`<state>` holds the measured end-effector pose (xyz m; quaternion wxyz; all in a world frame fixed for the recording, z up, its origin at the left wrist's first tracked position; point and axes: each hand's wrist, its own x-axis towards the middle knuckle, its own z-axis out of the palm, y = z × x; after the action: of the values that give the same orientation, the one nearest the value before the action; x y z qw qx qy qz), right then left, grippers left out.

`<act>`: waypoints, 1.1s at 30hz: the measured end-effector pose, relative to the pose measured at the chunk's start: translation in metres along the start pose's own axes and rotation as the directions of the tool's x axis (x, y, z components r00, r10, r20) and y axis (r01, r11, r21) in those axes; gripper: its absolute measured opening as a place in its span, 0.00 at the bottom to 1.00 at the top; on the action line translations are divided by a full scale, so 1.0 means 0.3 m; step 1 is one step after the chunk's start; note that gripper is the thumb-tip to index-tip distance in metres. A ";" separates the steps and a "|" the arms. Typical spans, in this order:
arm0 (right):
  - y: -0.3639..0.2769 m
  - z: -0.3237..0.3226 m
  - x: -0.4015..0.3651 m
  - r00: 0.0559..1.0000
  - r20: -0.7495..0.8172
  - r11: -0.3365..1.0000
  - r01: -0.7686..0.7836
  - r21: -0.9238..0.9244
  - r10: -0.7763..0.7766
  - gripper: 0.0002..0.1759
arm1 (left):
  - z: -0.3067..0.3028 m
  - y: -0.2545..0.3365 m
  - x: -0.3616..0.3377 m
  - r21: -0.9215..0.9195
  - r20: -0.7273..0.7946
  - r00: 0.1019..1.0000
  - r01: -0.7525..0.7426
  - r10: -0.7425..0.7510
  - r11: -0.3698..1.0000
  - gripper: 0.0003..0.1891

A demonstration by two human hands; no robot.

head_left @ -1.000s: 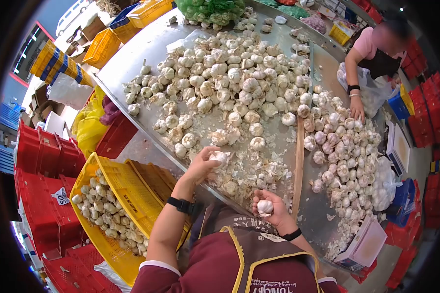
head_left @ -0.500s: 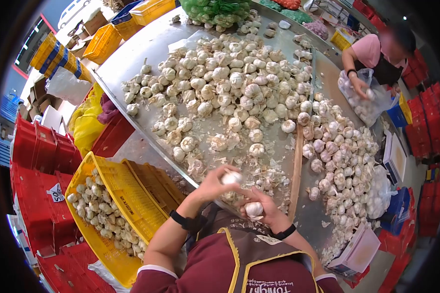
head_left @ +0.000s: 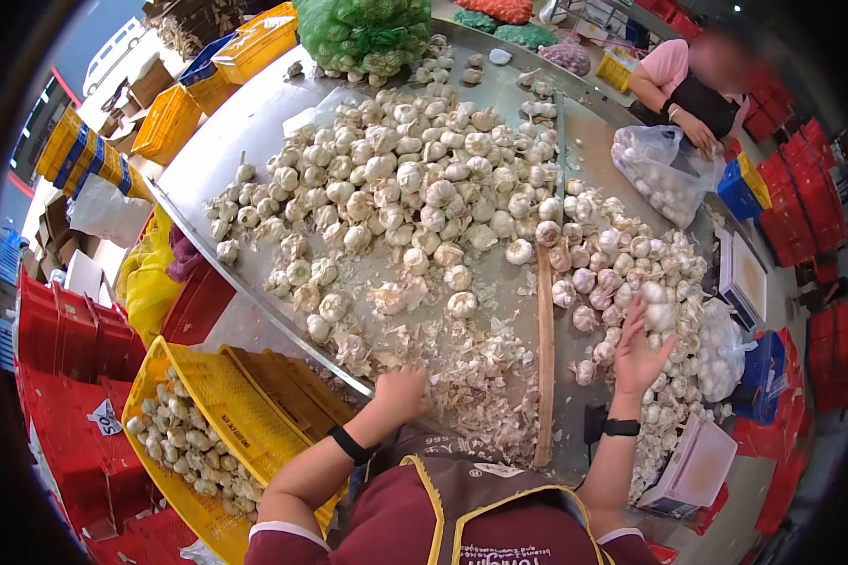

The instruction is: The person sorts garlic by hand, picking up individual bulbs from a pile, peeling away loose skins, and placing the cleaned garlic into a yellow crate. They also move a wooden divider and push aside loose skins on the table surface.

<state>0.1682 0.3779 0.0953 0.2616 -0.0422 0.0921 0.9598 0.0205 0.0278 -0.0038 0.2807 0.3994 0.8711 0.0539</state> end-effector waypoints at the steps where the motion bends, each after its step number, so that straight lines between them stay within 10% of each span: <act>1: -0.021 0.005 -0.004 0.998 -0.030 0.999 0.050 -0.019 -0.050 0.38 | 0.027 -0.002 0.016 0.002 -0.004 1.000 -0.005 0.005 1.000 0.24; 8: 0.143 -0.330 -0.082 0.895 -0.367 0.933 -0.326 -0.151 0.254 0.22 | -0.053 -0.002 0.035 -0.118 0.164 0.986 0.015 0.004 0.993 0.26; 10: 0.248 -0.474 -0.125 0.813 -0.424 0.799 -0.535 -0.276 0.398 0.21 | -0.076 -0.026 0.035 -0.603 0.186 0.977 0.197 -0.104 0.773 0.27; 14: 0.449 -0.456 -0.175 0.661 -0.550 0.600 -0.732 -0.324 0.510 0.25 | -0.063 -0.067 0.058 -0.961 0.069 0.995 0.045 0.078 0.273 0.27; 21: 0.477 -0.467 -0.115 0.561 -0.527 0.453 -0.828 -0.332 0.639 0.25 | -0.142 0.038 0.047 -0.777 -0.043 0.940 -0.245 0.339 0.580 0.23; 28: 0.412 -0.529 -0.157 0.566 -0.647 0.510 -0.806 -0.302 0.511 0.19 | -0.350 -0.094 0.359 -0.545 -0.339 0.941 -0.185 -0.013 0.818 0.14; 33: 0.401 -0.457 -0.156 0.594 -0.703 0.515 -0.774 -0.368 0.390 0.19 | -0.562 -0.129 0.638 -0.220 -0.575 0.818 -0.195 0.034 0.956 0.24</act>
<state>0.1516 0.2256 -0.0143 -0.1637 -0.3605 -0.1654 0.9033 -0.1952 0.1629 0.0396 0.0582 0.3756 0.8735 0.3042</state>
